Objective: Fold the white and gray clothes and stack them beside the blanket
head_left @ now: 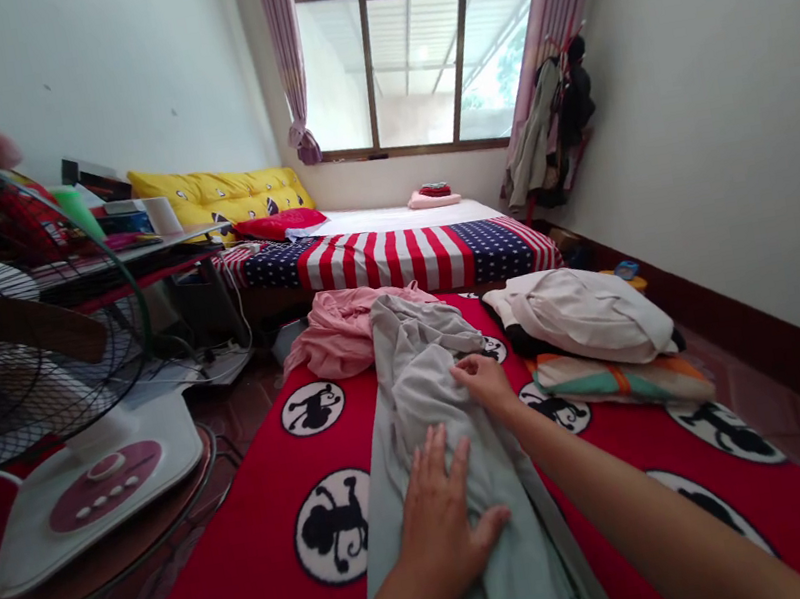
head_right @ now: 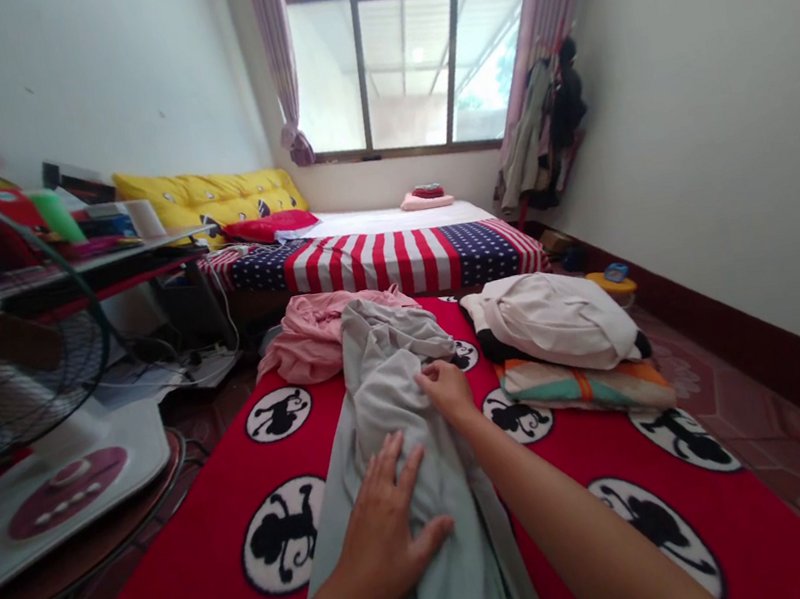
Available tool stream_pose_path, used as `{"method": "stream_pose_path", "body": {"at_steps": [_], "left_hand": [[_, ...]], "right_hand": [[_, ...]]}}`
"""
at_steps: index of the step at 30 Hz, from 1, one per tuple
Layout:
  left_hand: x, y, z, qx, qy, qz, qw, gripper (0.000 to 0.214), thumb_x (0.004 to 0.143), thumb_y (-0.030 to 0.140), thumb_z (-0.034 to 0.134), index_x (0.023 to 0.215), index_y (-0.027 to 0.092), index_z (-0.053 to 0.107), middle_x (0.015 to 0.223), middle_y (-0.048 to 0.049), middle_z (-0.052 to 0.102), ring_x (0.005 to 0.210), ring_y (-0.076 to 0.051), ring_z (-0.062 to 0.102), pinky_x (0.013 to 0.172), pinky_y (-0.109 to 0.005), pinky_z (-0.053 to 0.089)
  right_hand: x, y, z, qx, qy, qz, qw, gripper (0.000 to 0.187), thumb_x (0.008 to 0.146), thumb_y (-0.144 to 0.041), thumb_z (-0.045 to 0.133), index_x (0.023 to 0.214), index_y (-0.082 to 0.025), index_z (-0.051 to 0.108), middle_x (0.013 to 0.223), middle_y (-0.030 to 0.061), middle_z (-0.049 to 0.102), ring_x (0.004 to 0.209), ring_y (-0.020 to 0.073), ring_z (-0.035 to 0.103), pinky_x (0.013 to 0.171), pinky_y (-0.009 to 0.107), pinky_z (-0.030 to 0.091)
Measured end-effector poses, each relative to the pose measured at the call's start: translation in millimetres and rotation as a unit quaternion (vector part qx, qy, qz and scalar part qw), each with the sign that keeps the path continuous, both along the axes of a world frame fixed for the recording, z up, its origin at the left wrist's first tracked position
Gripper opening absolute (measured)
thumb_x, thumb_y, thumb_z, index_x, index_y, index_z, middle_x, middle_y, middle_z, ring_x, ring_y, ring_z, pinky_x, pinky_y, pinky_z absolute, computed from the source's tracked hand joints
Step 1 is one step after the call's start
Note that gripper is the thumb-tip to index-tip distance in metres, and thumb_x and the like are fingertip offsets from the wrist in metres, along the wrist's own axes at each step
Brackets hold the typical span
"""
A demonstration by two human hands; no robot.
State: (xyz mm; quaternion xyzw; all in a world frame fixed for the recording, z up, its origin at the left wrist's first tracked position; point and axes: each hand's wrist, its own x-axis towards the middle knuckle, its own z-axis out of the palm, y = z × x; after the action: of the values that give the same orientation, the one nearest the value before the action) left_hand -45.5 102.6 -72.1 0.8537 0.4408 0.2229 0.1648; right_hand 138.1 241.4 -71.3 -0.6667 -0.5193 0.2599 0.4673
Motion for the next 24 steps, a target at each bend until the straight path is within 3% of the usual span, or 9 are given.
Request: {"method": "stream_pose_path", "body": {"at_steps": [4,6,8,11,15,20,24], "left_hand": [[4,2,-24.5,0.000,-0.006,-0.003,1.000,0.070,0.072,0.041,0.071,0.136,0.024,0.050,0.153,-0.0117,0.029,0.141,-0.035,0.022,0.113,-0.058,0.024],[3,1,-31.3,-0.001,-0.014,-0.011,1.000,0.067,0.073,0.044,0.069,0.136,0.030,0.049,0.154,-0.0057,0.029,0.142,-0.034,0.021,0.113,-0.058,0.023],[1,2,-33.9,-0.004,-0.012,-0.025,1.000,0.066,0.074,0.045,0.069,0.136,0.037,0.047,0.154,0.0004,0.029,0.142,-0.035,0.019,0.114,-0.059,0.022],[-1,5,-35.2,-0.002,0.001,-0.050,0.999,0.068,0.073,0.045,0.069,0.136,0.043,0.044,0.154,0.0050,0.028,0.143,-0.037,0.016,0.113,-0.062,0.021],[-2,10,-39.7,0.002,0.015,-0.076,0.997,0.072,0.073,0.048,0.068,0.139,0.046,0.039,0.155,0.0062,0.025,0.142,-0.040,0.015,0.110,-0.067,0.020],[-4,15,-44.6,0.007,0.023,-0.105,0.994,0.071,0.075,0.051,0.067,0.139,0.045,0.038,0.155,0.0041,0.026,0.140,-0.043,0.017,0.107,-0.069,0.023],[-4,17,-44.2,0.004,0.026,-0.107,0.994,0.069,0.076,0.054,0.064,0.140,0.045,0.038,0.155,0.0030,0.027,0.140,-0.044,0.018,0.106,-0.070,0.024]], "right_hand": [[13,22,15.2,0.033,-0.081,-0.061,0.994,0.034,0.069,-0.018,0.067,0.103,-0.023,0.065,0.076,0.0037,0.067,0.091,0.0236,0.063,0.081,0.032,0.044],[14,33,16.7,0.037,-0.098,-0.070,0.992,0.038,0.066,-0.014,0.070,0.102,-0.026,0.066,0.079,0.0042,0.069,0.096,0.0242,0.063,0.081,0.031,0.044],[16,45,16.7,0.034,-0.094,-0.077,0.992,0.030,0.065,-0.013,0.070,0.091,-0.026,0.068,0.076,0.0037,0.069,0.093,0.0232,0.064,0.078,0.029,0.046],[27,64,19.7,0.015,-0.045,-0.089,0.995,0.011,0.070,-0.015,0.064,0.076,-0.023,0.066,0.059,0.0013,0.064,0.071,0.0201,0.067,0.065,0.027,0.048],[44,88,27.9,-0.008,0.065,-0.124,0.990,0.011,0.077,-0.013,0.050,0.075,-0.019,0.059,0.052,0.0008,0.060,0.050,0.0176,0.063,0.051,0.028,0.050],[44,97,25.4,0.004,0.156,-0.110,0.982,0.009,0.076,-0.011,0.052,0.075,-0.020,0.053,0.060,0.0014,0.064,0.059,0.0164,0.067,0.058,0.028,0.055],[37,94,14.1,0.026,0.158,-0.089,0.983,0.011,0.079,-0.022,0.058,0.089,-0.019,0.054,0.078,0.0048,0.068,0.072,0.0166,0.069,0.063,0.028,0.055]]}}
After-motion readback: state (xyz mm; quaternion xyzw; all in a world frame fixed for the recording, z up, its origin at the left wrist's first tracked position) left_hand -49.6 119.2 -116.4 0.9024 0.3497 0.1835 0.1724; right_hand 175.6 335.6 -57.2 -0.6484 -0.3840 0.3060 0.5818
